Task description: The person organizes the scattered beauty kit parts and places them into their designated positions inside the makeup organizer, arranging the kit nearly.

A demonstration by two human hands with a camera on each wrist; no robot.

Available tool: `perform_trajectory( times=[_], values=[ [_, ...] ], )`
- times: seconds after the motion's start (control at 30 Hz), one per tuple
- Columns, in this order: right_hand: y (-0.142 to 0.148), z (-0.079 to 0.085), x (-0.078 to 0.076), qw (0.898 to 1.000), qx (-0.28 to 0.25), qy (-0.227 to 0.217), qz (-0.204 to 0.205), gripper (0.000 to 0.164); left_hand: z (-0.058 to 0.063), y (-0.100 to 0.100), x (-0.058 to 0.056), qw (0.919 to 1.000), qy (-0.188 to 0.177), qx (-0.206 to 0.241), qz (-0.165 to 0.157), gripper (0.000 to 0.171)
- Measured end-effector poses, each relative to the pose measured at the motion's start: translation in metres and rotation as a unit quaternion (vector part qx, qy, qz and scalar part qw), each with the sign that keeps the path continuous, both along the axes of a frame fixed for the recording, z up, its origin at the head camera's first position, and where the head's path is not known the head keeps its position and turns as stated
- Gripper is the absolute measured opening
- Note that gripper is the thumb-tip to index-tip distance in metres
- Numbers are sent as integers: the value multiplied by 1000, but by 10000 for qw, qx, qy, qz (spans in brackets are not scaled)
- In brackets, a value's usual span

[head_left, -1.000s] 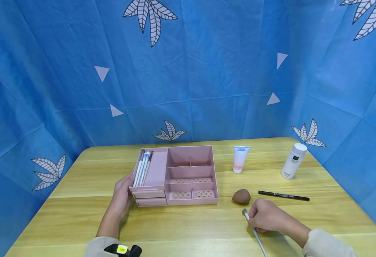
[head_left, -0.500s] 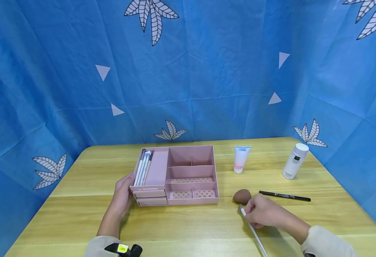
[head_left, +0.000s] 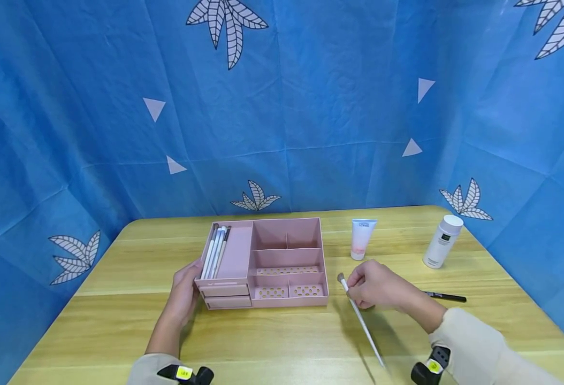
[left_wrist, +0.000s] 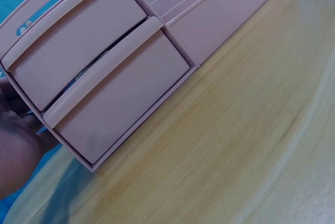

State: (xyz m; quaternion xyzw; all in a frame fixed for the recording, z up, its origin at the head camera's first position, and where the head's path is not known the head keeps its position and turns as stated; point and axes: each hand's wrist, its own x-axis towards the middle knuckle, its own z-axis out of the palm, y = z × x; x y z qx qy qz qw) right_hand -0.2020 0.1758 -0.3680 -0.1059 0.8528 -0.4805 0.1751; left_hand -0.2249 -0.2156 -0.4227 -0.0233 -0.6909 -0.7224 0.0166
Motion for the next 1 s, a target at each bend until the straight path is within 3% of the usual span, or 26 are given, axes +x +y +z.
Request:
perform_trajectory(
  times=[0.4,1.0],
  values=[
    [-22,24,-35,9991,-393,-7,-156,15,0,0,0,10000,32,30,33,48],
    [-87,28,-70,9964,-772,-217,-262,14,1,0,0,10000,90,1,21,48]
  ],
)
